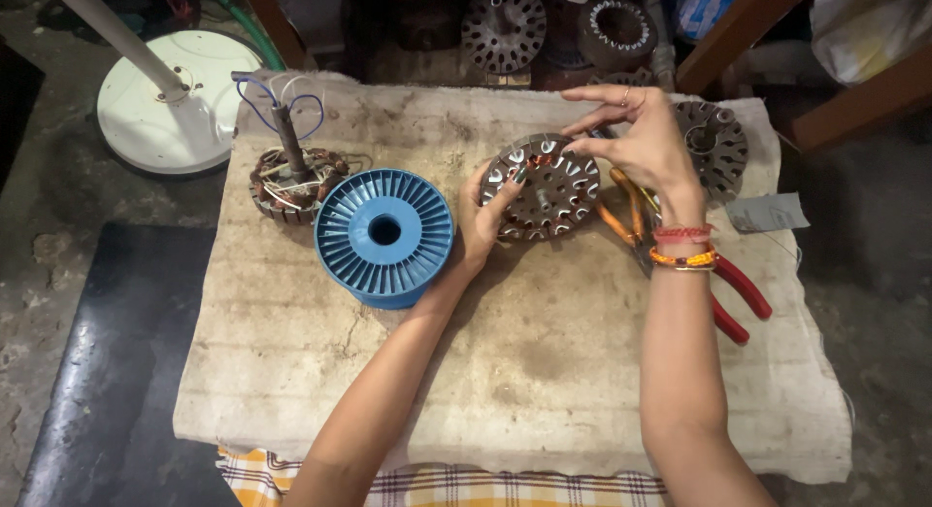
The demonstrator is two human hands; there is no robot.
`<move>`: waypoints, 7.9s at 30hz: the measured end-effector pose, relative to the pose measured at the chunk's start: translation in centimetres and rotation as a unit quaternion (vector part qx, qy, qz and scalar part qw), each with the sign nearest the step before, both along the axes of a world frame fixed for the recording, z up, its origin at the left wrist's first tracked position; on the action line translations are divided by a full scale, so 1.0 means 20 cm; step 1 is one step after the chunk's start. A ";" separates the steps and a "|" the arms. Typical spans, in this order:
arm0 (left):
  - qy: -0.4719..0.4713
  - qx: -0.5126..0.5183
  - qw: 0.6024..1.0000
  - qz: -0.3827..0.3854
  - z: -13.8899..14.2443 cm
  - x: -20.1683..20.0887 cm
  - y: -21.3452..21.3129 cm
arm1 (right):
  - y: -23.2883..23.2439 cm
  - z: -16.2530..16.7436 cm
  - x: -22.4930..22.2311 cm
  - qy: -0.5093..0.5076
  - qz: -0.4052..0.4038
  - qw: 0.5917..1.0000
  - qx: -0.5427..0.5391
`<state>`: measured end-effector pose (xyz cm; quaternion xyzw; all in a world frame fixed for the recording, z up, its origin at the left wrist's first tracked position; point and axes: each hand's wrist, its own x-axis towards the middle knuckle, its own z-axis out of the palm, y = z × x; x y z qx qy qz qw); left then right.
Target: The person holds a motor stator core on a cloth-covered bench and threads enameled copper wire through its slots, pressing each turn into place by hand. They briefly use pliers on the core, then wind the wire onto a blue plastic spool, lifting the wound spool at the end.
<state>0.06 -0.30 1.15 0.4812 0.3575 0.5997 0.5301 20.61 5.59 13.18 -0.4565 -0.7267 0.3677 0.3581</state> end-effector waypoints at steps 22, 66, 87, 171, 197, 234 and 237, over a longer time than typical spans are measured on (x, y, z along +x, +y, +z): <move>0.009 -0.009 1.000 0.005 -0.02 0.00 0.00 | 0.06 -0.16 -0.23 0.018 -0.121 0.978 0.168; -0.002 -0.038 0.999 0.000 -0.02 0.00 0.01 | 0.06 -0.10 0.11 0.282 0.216 0.933 -0.058; 0.003 0.027 1.000 -0.004 0.01 -0.01 0.00 | 0.09 -0.16 -0.07 0.142 -0.030 0.989 0.033; 0.001 0.003 1.000 0.004 -0.02 0.00 0.01 | 0.04 -0.12 -0.20 0.196 0.012 0.979 0.053; 0.030 0.012 0.999 0.010 0.01 -0.01 0.01 | -0.02 0.03 0.41 0.334 -0.111 0.929 0.112; -0.002 0.008 1.000 0.006 -0.06 0.00 0.02 | -0.31 -0.28 0.30 -0.269 -0.240 0.892 0.272; 0.010 0.011 1.000 0.018 -0.08 0.01 0.02 | -0.58 -0.41 0.52 -0.317 -0.214 0.892 0.241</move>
